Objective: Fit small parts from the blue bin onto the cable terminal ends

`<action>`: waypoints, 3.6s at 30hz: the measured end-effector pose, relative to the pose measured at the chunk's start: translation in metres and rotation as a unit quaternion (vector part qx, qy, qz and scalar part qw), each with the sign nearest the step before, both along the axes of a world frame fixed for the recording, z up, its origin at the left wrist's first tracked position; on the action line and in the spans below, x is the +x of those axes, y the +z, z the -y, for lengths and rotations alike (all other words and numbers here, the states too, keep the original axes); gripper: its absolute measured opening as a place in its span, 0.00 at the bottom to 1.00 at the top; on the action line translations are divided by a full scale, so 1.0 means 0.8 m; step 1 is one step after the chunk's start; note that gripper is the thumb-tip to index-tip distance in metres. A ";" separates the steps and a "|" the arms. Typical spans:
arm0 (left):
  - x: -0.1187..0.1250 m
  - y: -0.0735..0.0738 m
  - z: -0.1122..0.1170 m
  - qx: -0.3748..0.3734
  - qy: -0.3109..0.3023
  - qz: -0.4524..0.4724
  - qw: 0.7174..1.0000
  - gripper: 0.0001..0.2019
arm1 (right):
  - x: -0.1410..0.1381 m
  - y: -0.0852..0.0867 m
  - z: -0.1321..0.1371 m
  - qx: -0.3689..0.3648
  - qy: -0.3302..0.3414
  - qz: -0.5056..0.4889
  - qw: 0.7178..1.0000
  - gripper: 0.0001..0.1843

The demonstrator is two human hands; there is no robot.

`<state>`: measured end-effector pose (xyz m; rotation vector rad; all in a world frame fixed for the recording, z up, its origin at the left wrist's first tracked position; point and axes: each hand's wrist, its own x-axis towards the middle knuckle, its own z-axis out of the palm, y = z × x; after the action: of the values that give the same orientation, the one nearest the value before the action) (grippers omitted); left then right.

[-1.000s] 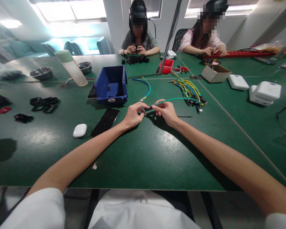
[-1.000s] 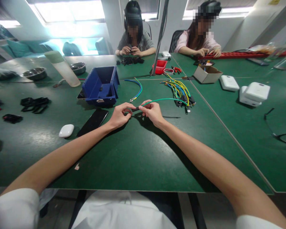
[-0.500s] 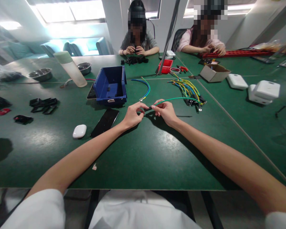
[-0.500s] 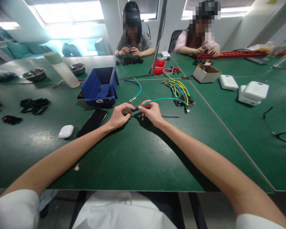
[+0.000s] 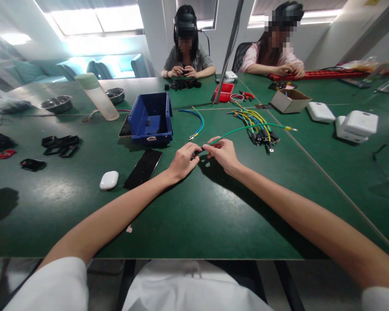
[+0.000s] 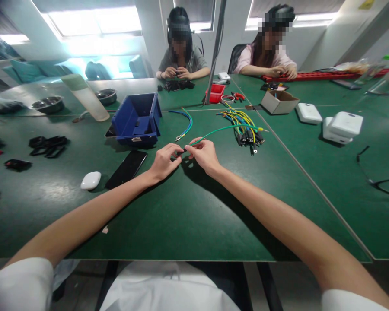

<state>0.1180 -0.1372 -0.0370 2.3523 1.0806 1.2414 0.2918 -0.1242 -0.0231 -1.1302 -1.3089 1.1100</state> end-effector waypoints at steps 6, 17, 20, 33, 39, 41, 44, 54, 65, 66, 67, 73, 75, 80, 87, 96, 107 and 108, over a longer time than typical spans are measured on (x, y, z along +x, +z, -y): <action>0.009 0.001 0.002 -0.165 0.006 0.141 0.976 0.07 | 0.007 -0.003 -0.008 0.032 0.022 0.054 0.998 0.15; 0.014 0.012 -0.003 -0.476 -0.098 0.397 0.778 0.14 | 0.021 0.016 -0.018 0.082 0.086 0.143 0.983 0.10; 0.013 0.012 -0.001 -0.490 -0.100 0.405 0.765 0.13 | 0.021 0.018 -0.019 0.073 0.095 0.139 0.983 0.10; 0.008 0.007 -0.004 -0.500 -0.127 0.409 0.753 0.15 | 0.025 0.034 -0.014 0.010 0.180 0.061 0.982 0.14; 0.008 0.007 -0.004 -0.499 -0.136 0.401 0.756 0.16 | 0.031 0.031 -0.015 -0.044 0.217 0.038 0.974 0.16; 0.009 0.007 -0.003 -0.487 -0.125 0.395 0.769 0.17 | 0.033 0.031 -0.014 -0.051 0.223 0.040 0.973 0.16; 0.010 0.006 -0.004 -0.458 -0.097 0.375 0.800 0.18 | 0.034 0.030 -0.014 -0.058 0.220 0.040 0.973 0.19; 0.013 0.003 -0.002 -0.389 -0.043 0.331 0.859 0.15 | 0.019 0.021 -0.009 -0.079 0.163 -0.003 0.983 0.22; 0.014 0.003 -0.002 -0.404 -0.069 0.328 0.851 0.15 | 0.015 0.027 -0.002 -0.059 0.149 0.025 0.987 0.23; 0.013 0.003 -0.003 -0.411 -0.074 0.337 0.844 0.16 | 0.015 0.027 -0.003 -0.053 0.149 0.027 0.987 0.24; 0.013 0.003 -0.003 -0.420 -0.081 0.346 0.835 0.16 | 0.015 0.027 -0.003 -0.047 0.150 0.030 0.987 0.24; 0.010 0.007 -0.004 -0.455 -0.129 0.404 0.783 0.18 | 0.013 0.027 -0.003 0.007 0.165 0.085 0.983 0.27; 0.011 0.008 -0.003 -0.461 -0.150 0.415 0.770 0.17 | 0.011 0.026 -0.002 0.023 0.170 0.103 0.980 0.28; 0.014 0.007 0.003 -0.467 -0.150 0.409 0.770 0.17 | 0.011 0.027 -0.002 0.066 0.169 0.178 0.967 0.25; 0.016 0.007 0.006 -0.466 -0.135 0.389 0.783 0.18 | 0.016 0.048 0.004 0.156 0.167 0.341 0.912 0.21; 0.018 0.005 0.006 -0.457 -0.123 0.373 0.798 0.17 | 0.041 0.081 -0.010 0.193 0.125 0.401 0.887 0.22; 0.016 0.001 0.003 -0.448 -0.123 0.354 0.812 0.15 | 0.133 0.122 -0.049 0.184 -0.072 0.597 0.777 0.17; 0.016 0.001 0.004 -0.447 -0.123 0.353 0.812 0.15 | 0.142 0.121 -0.052 0.176 -0.077 0.614 0.766 0.17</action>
<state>0.1307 -0.1403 -0.0359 1.1189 0.7858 1.0216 0.4050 -0.0826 0.0739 -1.6832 -2.2030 -0.1993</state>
